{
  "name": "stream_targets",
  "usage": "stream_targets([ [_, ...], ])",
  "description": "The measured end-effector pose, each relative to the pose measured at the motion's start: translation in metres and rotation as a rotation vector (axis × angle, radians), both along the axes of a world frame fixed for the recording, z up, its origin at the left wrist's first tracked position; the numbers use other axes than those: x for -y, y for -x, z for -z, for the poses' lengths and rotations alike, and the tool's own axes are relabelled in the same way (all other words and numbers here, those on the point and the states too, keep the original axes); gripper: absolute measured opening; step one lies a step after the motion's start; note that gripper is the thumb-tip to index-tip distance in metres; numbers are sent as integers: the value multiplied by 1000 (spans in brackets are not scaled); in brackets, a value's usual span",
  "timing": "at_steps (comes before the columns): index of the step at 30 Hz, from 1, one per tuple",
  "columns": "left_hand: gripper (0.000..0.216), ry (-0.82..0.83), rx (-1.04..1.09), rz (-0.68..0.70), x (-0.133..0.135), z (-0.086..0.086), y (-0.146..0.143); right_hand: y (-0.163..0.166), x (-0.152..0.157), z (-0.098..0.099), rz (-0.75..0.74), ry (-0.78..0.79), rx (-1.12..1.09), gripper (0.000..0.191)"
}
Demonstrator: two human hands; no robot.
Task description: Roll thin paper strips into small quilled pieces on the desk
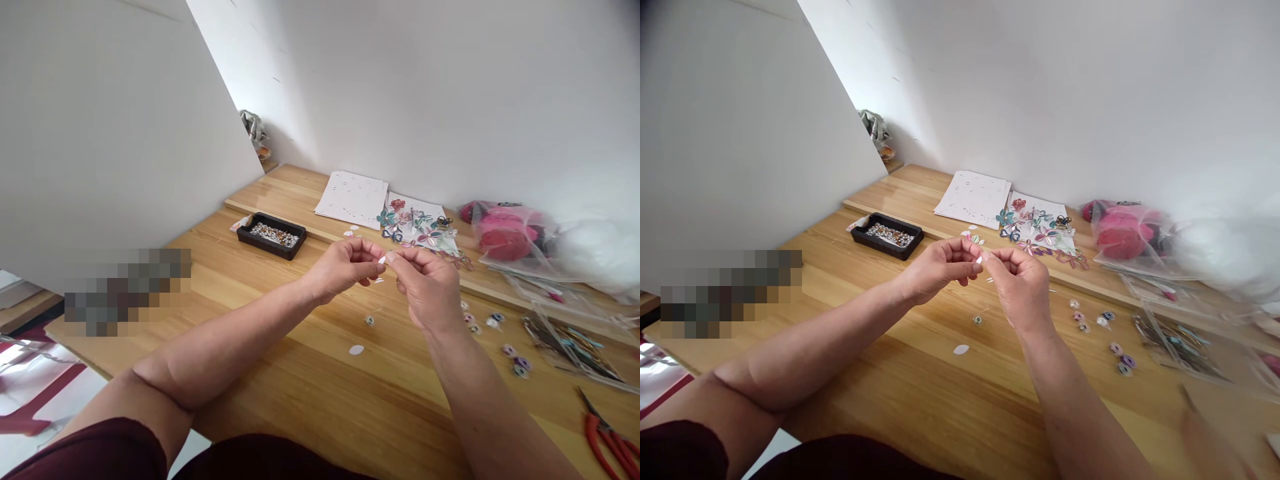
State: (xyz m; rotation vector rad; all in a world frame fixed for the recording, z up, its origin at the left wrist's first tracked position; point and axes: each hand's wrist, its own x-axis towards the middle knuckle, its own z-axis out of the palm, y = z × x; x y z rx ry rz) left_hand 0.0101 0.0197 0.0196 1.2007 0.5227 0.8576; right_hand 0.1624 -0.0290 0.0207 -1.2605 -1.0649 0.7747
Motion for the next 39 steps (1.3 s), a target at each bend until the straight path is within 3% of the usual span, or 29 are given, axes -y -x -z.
stream_targets([
  [9, 22, 39, -15, 13, 0, 0, 0, -4, -2, 4, 37, 23, 84, 24],
  [14, 33, 120, 22, 39, 0, 0, 0, -5, -3, 6, 63, 5, 96, 22],
  [21, 43, 166, 58, -47, 2, 4, -4, -3, -2, 6, 66, -20, 109, 22],
  [39, 31, 68, 8, -115, 5, -4, -2, -4, 1, 1, -63, -121, 14, 19],
])
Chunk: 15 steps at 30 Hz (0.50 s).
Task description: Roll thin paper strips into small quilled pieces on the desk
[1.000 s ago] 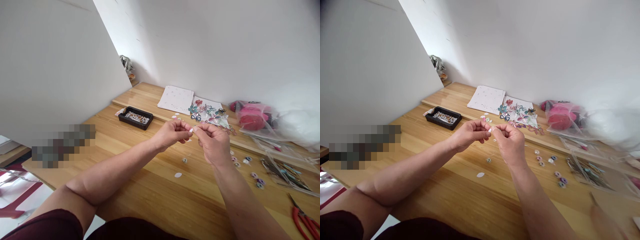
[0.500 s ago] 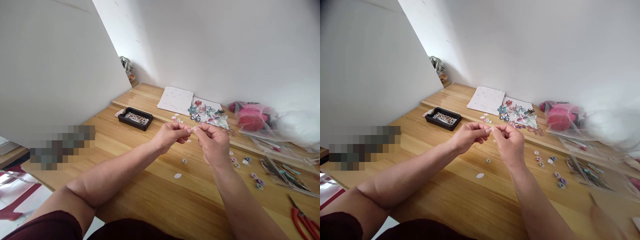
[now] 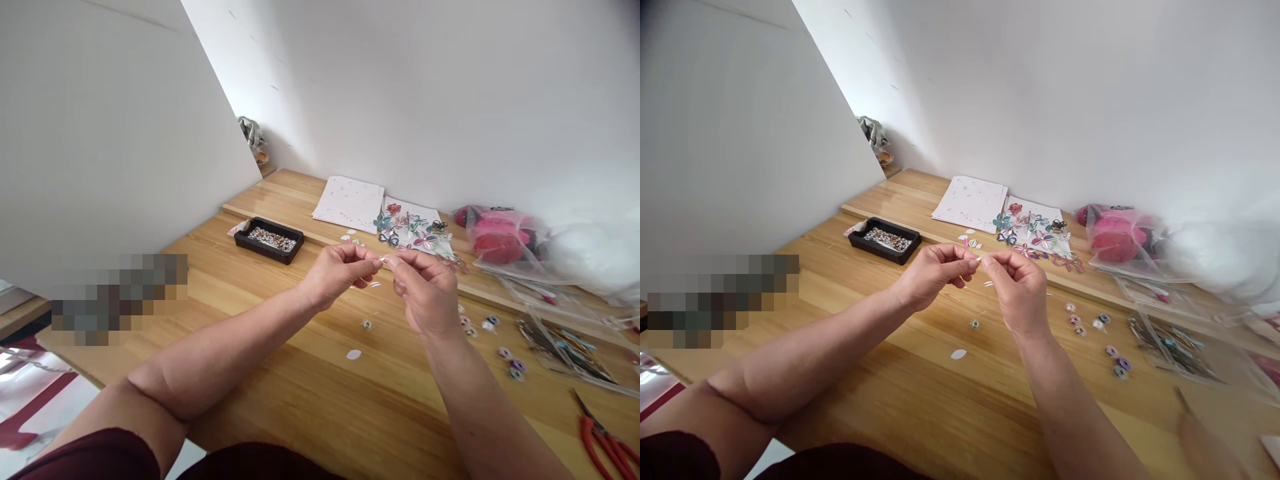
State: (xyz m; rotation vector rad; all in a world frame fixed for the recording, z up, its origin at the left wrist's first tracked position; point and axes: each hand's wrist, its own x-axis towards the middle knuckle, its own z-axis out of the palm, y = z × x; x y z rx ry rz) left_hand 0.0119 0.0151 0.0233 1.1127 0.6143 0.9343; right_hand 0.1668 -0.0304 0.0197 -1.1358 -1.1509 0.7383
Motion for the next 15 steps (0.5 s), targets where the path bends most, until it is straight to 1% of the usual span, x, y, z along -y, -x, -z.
stream_targets([
  [9, 31, -10, -12, -4, 1, -1, 0, -1, -3, 4, 85, 67, 54, 21],
  [15, 30, 3, -6, 0, 1, -2, 0, -2, -2, 3, 81, 51, 81, 22],
])
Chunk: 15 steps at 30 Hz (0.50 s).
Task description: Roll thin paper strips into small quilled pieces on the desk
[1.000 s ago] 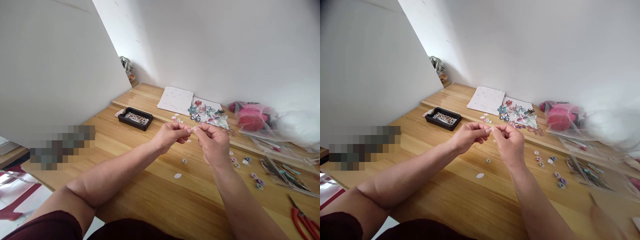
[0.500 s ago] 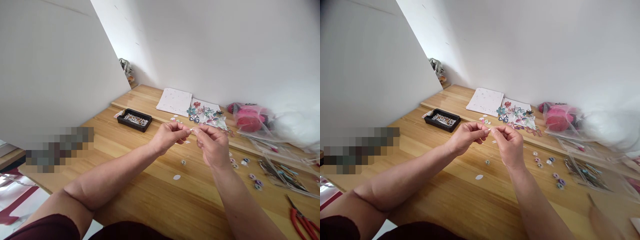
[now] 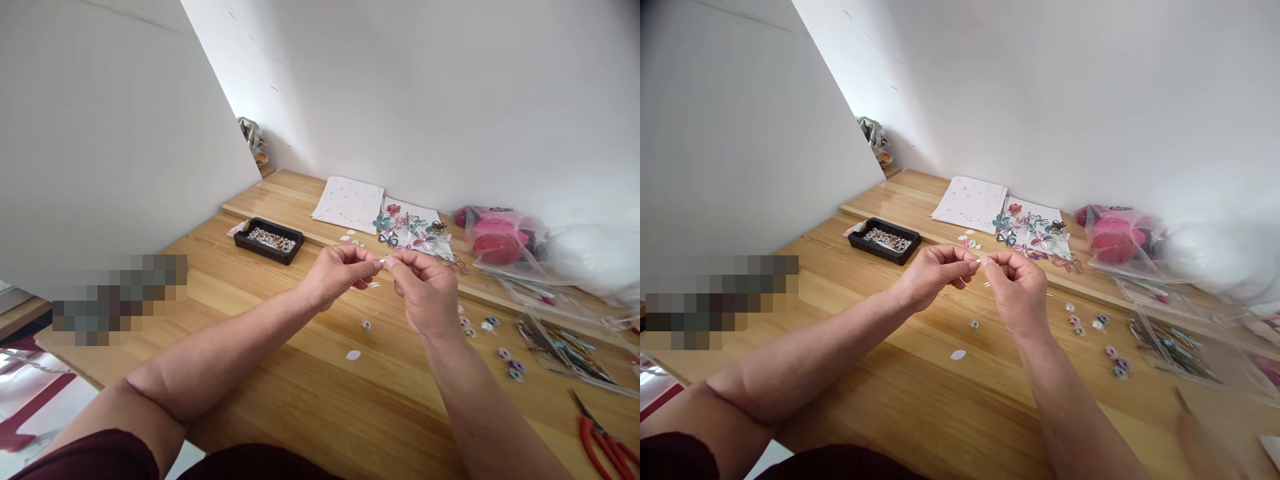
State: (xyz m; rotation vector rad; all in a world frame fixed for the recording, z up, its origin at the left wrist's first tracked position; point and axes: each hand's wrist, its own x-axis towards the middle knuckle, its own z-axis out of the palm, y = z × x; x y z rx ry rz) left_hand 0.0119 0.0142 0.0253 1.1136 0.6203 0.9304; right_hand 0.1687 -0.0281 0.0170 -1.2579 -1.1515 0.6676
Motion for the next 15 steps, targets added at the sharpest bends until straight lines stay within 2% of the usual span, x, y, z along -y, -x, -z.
stream_targets([
  [5, 30, 10, 9, 10, 0, -2, 0, -1, 5, -7, -44, -69, 116, 16],
  [15, 45, 42, 27, 28, 0, 0, 0, 7, 12, -15, 109, -160, 394, 11],
])
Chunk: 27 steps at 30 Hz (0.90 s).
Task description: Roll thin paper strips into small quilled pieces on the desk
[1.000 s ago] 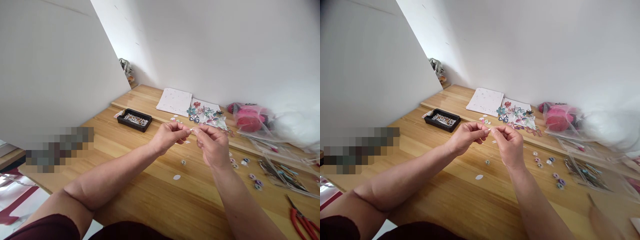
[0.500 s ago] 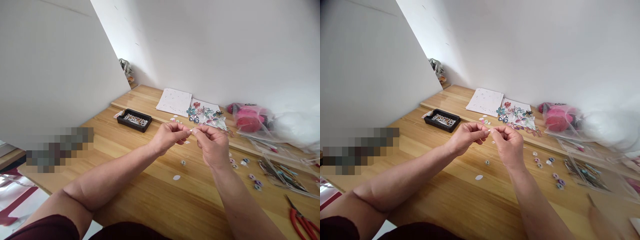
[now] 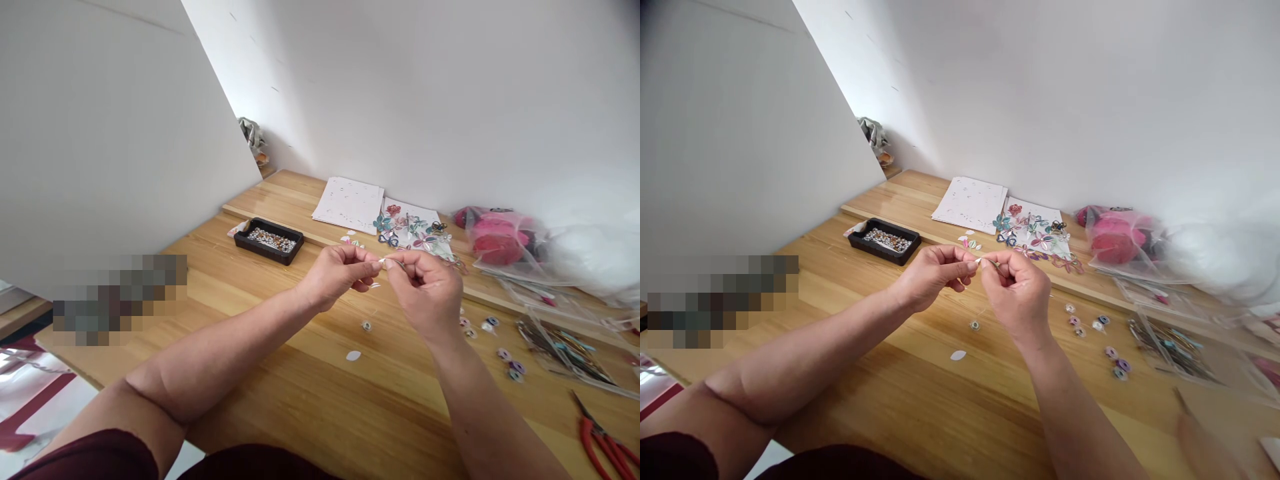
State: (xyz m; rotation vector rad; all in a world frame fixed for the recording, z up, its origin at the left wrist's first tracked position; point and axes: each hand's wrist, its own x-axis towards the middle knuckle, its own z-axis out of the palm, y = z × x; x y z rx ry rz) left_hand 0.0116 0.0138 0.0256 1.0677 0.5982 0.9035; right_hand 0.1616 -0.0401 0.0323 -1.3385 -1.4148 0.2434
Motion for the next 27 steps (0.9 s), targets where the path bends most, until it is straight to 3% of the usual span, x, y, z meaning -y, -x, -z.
stream_targets([
  [16, 43, -16, -13, 17, 0, -3, 1, -2, 0, -1, -16, -165, 173, 4],
  [27, 25, 134, 97, -26, 8, 1, -7, 0, -3, 10, 96, -314, 290, 7],
])
